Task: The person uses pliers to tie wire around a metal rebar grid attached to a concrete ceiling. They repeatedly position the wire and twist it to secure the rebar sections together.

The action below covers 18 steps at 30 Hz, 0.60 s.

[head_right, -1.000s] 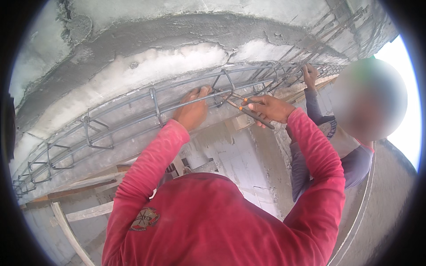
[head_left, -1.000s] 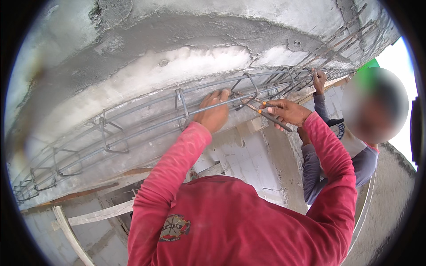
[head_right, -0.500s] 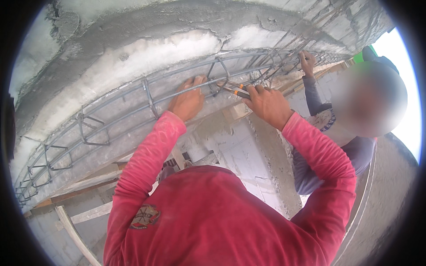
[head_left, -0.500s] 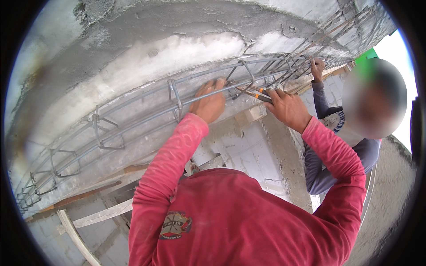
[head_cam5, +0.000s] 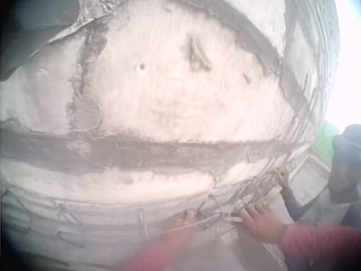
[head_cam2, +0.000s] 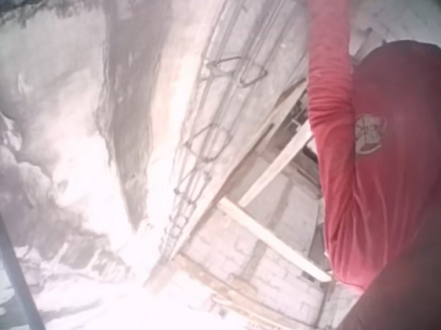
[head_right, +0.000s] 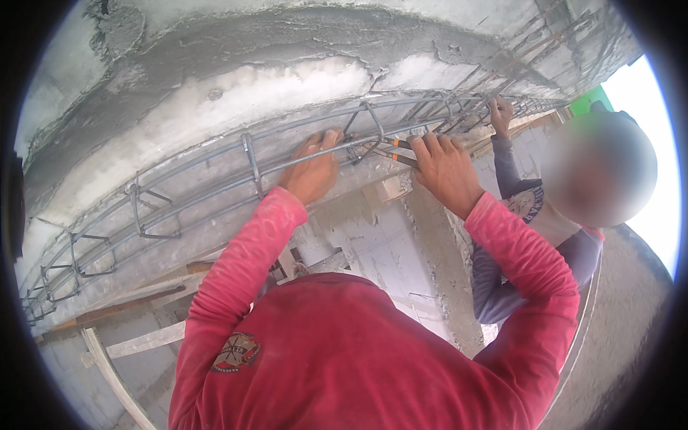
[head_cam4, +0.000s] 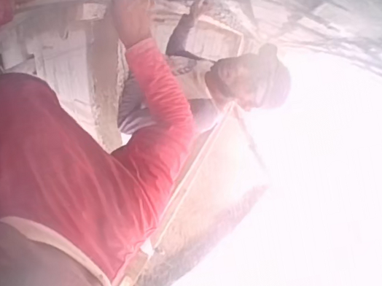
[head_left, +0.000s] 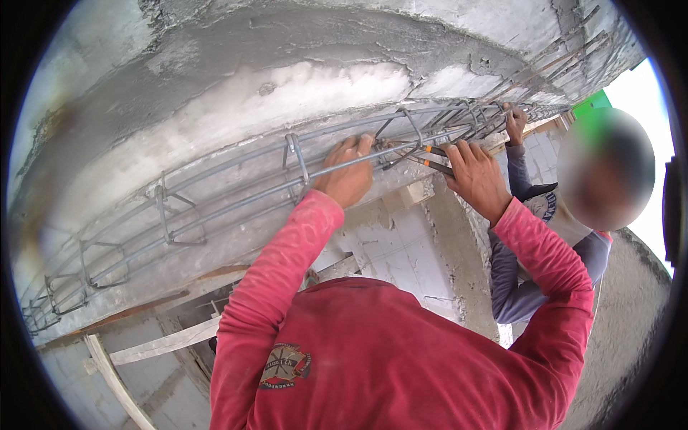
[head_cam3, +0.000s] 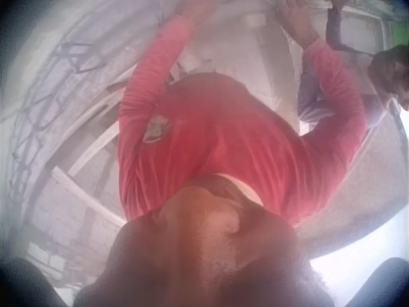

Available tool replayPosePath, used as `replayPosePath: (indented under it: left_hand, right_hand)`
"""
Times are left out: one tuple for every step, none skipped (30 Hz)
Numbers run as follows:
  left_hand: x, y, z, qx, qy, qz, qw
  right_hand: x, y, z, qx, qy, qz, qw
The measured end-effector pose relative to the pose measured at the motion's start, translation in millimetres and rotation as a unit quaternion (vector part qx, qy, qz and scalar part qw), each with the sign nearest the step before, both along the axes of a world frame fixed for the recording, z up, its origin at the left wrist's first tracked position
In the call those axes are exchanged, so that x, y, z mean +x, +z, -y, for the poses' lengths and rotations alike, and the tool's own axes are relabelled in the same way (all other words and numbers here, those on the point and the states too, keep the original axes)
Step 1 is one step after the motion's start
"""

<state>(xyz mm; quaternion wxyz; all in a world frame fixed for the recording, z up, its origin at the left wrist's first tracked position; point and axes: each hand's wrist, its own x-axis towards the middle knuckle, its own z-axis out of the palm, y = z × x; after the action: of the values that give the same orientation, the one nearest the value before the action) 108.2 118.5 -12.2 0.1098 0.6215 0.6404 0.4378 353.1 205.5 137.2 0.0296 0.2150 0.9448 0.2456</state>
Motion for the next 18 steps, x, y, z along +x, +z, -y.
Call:
replayPosePath:
  left_hand:
    - [-0.7, -0.5, -1.4, 0.002, 0.002, -0.01, 1.0]
    - [0.4, -2.3, -0.4, 0.0, 0.001, -0.018, 1.0]
    - [1.3, -3.7, 0.3, -0.001, 0.0, -0.027, 1.0]
    - [0.5, -4.2, -1.2, 0.005, -0.001, -0.023, 1.0]
    - [-2.8, 1.0, -4.0, 0.012, -0.003, -0.021, 1.0]
    - [-4.6, 3.0, -5.7, 0.018, -0.004, -0.019, 1.0]
    - [-3.4, 0.2, -3.3, 0.012, -0.001, -0.016, 1.0]
    - [-1.5, -1.1, -1.5, 0.009, 0.002, -0.012, 1.0]
    - [0.3, -2.3, -0.2, 0.006, 0.006, -0.008, 1.0]
    - [2.5, -3.1, -0.1, 0.007, 0.01, -0.014, 1.0]
    - [4.0, -3.4, -0.3, 0.007, 0.016, -0.021, 1.0]
    - [5.5, -3.1, 0.3, 0.006, 0.019, -0.026, 0.999]
    - [4.7, -1.9, 0.2, -0.002, 0.011, -0.023, 1.0]
    - [3.8, 1.8, 3.9, -0.013, 0.002, -0.021, 1.0]
    - [3.4, 5.1, 4.2, -0.02, -0.008, -0.02, 1.0]
    - [3.9, 4.6, 4.1, -0.024, 0.002, -0.028, 0.999]
    - [4.9, 3.8, 4.5, -0.025, 0.011, -0.035, 0.999]
    - [5.7, 3.0, 5.1, -0.027, 0.021, -0.041, 0.999]
  right_hand:
    - [-2.9, 4.3, -0.9, 0.05, 0.04, -0.001, 0.998]
    - [-4.0, 7.3, -0.3, 0.096, 0.077, -0.001, 0.992]
    - [-3.5, 7.7, 0.3, 0.141, 0.115, -0.001, 0.983]
    - [-0.3, 4.9, 0.9, 0.11, 0.078, 0.019, 0.991]
    - [3.5, 1.3, -0.1, 0.079, 0.04, 0.038, 0.995]
    - [6.0, -1.8, -0.8, 0.048, 0.003, 0.056, 0.997]
    - [6.2, -5.5, 4.0, 0.025, -0.013, 0.057, 0.998]
    - [7.2, -7.6, 4.2, -0.013, -0.061, 0.052, 0.997]
    - [8.6, -12.9, 2.4, -0.052, -0.108, 0.047, 0.992]
    - [9.6, -19.3, -1.7, -0.091, -0.154, 0.041, 0.983]
    - [15.2, -27.0, -11.8, -0.092, -0.118, 0.01, 0.989]
    - [29.3, -36.7, -23.6, -0.096, -0.084, -0.019, 0.992]
    - [40.6, -44.4, -34.1, -0.099, -0.05, -0.049, 0.993]
    - [47.8, -52.4, -41.4, -0.103, -0.04, -0.048, 0.993]
    - [52.4, -55.5, -52.7, -0.102, -0.03, -0.048, 0.993]
    - [54.3, -59.5, -62.3, -0.101, -0.02, -0.047, 0.994]
    - [51.7, -60.1, -67.5, -0.098, -0.017, -0.039, 0.994]
    - [51.4, -60.1, -68.3, -0.108, -0.026, -0.04, 0.993]
